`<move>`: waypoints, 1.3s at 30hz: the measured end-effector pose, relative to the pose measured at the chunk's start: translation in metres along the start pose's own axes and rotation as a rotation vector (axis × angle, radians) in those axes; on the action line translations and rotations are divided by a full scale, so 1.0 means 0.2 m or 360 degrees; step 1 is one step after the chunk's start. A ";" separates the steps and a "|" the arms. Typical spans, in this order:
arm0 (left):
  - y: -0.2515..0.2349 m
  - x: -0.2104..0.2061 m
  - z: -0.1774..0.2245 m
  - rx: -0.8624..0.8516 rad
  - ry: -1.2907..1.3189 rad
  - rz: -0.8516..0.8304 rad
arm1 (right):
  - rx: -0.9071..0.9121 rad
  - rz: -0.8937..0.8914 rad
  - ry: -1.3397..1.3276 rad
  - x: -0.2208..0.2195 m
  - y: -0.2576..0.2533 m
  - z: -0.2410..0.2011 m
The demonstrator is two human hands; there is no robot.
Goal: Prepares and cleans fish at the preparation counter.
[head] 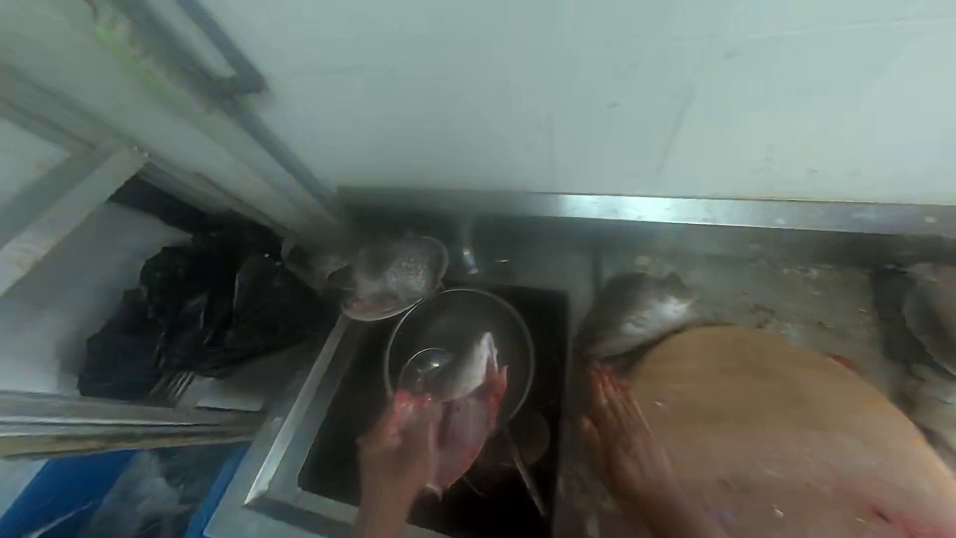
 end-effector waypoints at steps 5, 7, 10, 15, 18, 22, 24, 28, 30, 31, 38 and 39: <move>-0.18 0.14 -0.37 0.0392 0.0172 -0.0042 | -0.0279 -0.0375 -0.0578 -0.41 -0.26 -0.23; -0.20 0.19 -0.46 0.0608 0.0299 -0.0042 | -0.0446 -0.0409 -0.0520 -0.44 -0.56 -0.18; -0.20 0.18 -0.56 0.0840 0.0400 -0.0078 | -0.0548 -0.0287 -0.0547 -0.40 -1.09 -0.10; -0.15 0.15 -0.66 0.1005 0.0603 -0.0132 | -0.0610 0.0035 -0.0800 -0.47 -1.65 0.04; -0.15 0.11 -0.74 0.1133 0.0618 -0.0172 | -0.0280 -0.0032 -0.0450 -0.69 -1.51 0.08; -0.22 -0.03 -0.77 0.1301 0.0648 -0.0235 | -0.0497 -0.0684 -0.0349 -0.83 -0.93 -0.05; -0.27 -0.17 -0.77 0.1347 0.0676 -0.0322 | -0.0837 -0.0329 -0.0863 -0.67 -0.84 -0.05; -0.31 -0.54 -0.68 0.1442 0.0594 -0.0647 | -0.1061 0.0112 -0.1345 -0.35 -0.89 -0.18; -0.30 -0.71 -0.62 0.1466 0.0560 -0.0741 | -0.0886 0.0017 -0.1061 -0.29 -0.93 -0.21; -0.30 -0.77 -0.58 0.1468 0.0571 -0.0778 | -0.0846 -0.0015 -0.0830 -0.27 -0.94 -0.18; -0.21 -0.97 -0.38 0.1675 0.0805 -0.0882 | -0.1228 -0.0411 -0.0261 -0.38 -0.76 0.03; -0.21 -0.98 -0.38 0.1674 0.0819 -0.0899 | -0.1281 -0.0384 -0.0323 -0.38 -0.75 0.01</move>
Point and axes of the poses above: each hand's wrist, its own y-axis away from the middle knuckle, its own x-axis out of the back of the hand, z = x × y, the point moved 10 cm from there along -y, towards the middle knuckle, and after that the axes turned 8 degrees about z, right-handed, at the moved point
